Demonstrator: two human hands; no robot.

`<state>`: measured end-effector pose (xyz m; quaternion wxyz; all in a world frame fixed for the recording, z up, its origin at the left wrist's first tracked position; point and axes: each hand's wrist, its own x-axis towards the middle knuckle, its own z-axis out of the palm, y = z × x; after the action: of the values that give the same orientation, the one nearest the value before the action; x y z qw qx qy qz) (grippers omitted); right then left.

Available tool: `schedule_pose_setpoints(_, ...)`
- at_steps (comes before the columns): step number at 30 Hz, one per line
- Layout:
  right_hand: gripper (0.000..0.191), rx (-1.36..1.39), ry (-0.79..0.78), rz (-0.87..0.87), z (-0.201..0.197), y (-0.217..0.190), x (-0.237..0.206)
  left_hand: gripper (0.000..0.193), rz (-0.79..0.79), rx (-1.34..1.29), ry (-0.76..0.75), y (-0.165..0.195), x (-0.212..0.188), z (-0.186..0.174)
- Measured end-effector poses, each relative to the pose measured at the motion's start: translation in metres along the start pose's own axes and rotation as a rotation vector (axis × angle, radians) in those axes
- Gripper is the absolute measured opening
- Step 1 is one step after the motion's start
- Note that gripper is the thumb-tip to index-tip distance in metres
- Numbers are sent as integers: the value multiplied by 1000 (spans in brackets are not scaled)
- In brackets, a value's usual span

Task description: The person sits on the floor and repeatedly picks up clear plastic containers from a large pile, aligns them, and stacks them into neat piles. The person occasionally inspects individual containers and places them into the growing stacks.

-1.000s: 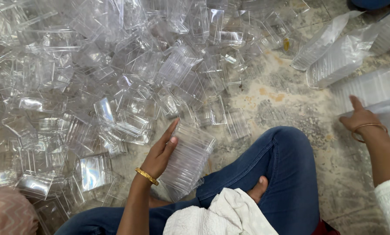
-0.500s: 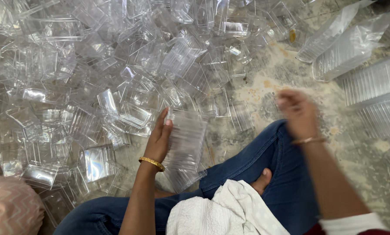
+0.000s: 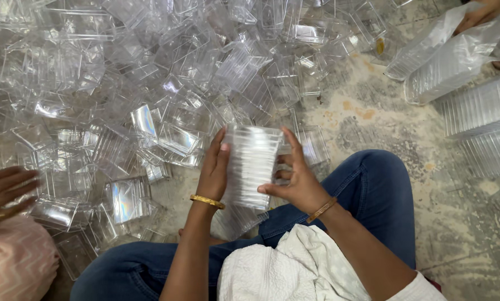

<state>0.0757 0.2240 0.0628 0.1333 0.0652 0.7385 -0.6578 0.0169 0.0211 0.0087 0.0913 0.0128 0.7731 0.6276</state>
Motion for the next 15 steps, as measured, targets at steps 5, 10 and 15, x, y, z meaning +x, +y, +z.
schedule_pose_setpoints(5, 128, -194, 208, -117, 3, -5, 3, 59, 8, 102, 59, 7, -9, 3)
schedule_pose_setpoints(10, 119, -524, 213, -398, 22, -14, -6, 77, 216, -145, -163, 4, -19, 19)
schedule_pose_setpoints(15, 98, -268, 43, -354, 16, -20, -15, 77, 6, -348, -105, -4, -7, 5)
